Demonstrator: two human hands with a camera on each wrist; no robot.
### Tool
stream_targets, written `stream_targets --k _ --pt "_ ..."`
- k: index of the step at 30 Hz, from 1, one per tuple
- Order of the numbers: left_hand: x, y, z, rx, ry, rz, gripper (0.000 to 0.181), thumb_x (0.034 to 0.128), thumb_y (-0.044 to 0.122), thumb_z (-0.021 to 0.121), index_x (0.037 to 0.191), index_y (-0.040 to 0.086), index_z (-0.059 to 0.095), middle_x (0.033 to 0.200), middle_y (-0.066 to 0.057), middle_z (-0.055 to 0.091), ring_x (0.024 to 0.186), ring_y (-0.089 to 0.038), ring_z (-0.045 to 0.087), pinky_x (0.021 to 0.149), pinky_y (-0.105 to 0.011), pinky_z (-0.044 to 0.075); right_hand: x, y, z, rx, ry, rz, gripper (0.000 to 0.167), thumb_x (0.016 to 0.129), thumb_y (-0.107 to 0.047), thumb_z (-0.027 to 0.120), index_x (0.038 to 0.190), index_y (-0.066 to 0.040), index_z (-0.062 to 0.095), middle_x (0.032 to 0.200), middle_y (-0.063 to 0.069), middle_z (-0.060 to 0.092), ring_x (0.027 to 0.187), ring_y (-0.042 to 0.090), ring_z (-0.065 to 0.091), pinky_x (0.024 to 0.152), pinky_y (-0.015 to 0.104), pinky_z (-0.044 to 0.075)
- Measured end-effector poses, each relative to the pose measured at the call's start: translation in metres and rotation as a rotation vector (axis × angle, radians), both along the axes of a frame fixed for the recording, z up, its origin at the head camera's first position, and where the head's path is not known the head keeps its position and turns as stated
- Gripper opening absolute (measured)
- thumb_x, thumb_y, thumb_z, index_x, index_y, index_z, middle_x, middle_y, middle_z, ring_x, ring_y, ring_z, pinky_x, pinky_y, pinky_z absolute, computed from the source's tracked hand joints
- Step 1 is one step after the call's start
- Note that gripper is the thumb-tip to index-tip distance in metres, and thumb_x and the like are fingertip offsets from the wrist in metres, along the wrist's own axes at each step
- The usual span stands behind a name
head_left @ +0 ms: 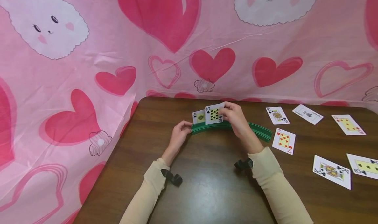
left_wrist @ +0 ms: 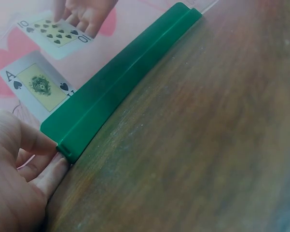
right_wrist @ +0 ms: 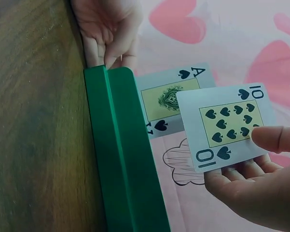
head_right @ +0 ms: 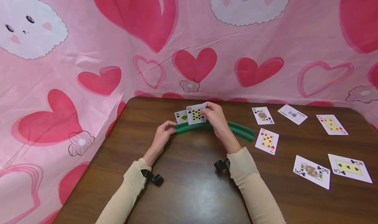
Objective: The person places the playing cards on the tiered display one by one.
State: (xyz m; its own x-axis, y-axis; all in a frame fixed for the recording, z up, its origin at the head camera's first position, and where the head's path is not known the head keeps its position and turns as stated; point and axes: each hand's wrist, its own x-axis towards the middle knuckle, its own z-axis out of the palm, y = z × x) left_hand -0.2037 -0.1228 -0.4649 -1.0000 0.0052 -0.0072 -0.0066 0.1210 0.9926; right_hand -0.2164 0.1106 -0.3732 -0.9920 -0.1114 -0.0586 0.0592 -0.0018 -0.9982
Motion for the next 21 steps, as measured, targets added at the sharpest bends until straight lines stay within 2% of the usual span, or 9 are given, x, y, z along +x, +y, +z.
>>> stream_targets --k 9,15,17,21 --pt "-0.0009 0.0013 -0.0001 0.003 0.007 0.015 0.022 0.0928 -0.009 0.057 0.112 -0.008 0.069 0.109 -0.018 0.071 0.094 -0.018 0.066 0.083 -0.026 0.050 -0.0019 -0.0070 -0.0031 -0.031 -0.018 -0.002 0.013 0.097 -0.004 0.060 0.103 0.006 0.063 0.107 0.013 0.065 0.102 0.025 0.054 0.087 0.029 0.047" --pt "-0.0001 0.0016 -0.0004 -0.005 0.022 0.013 0.022 0.0927 -0.009 0.056 0.111 -0.008 0.069 0.108 -0.018 0.071 0.094 -0.018 0.067 0.083 -0.025 0.050 -0.0016 -0.0090 -0.0058 -0.018 -0.002 0.012 0.016 0.095 -0.004 0.061 0.104 0.009 0.062 0.088 0.000 0.065 0.091 0.020 0.053 0.081 0.032 0.044" --pt "0.0001 0.0013 0.0001 -0.003 0.023 0.010 0.023 0.0928 -0.010 0.056 0.111 -0.008 0.069 0.108 -0.018 0.071 0.095 -0.018 0.067 0.084 -0.025 0.050 -0.0015 -0.0089 -0.0067 -0.023 0.000 0.017 0.015 0.095 -0.003 0.062 0.104 0.010 0.062 0.086 -0.002 0.065 0.090 0.019 0.053 0.081 0.031 0.044" --pt "0.0001 0.0008 0.0012 0.004 0.029 0.003 0.024 0.0932 -0.011 0.055 0.113 -0.009 0.068 0.110 -0.019 0.071 0.098 -0.021 0.068 0.085 -0.025 0.051 -0.0028 -0.0079 -0.0079 -0.029 -0.002 0.020 0.007 0.096 -0.003 0.062 0.097 0.003 0.066 0.090 0.001 0.066 0.092 0.020 0.053 0.082 0.029 0.046"
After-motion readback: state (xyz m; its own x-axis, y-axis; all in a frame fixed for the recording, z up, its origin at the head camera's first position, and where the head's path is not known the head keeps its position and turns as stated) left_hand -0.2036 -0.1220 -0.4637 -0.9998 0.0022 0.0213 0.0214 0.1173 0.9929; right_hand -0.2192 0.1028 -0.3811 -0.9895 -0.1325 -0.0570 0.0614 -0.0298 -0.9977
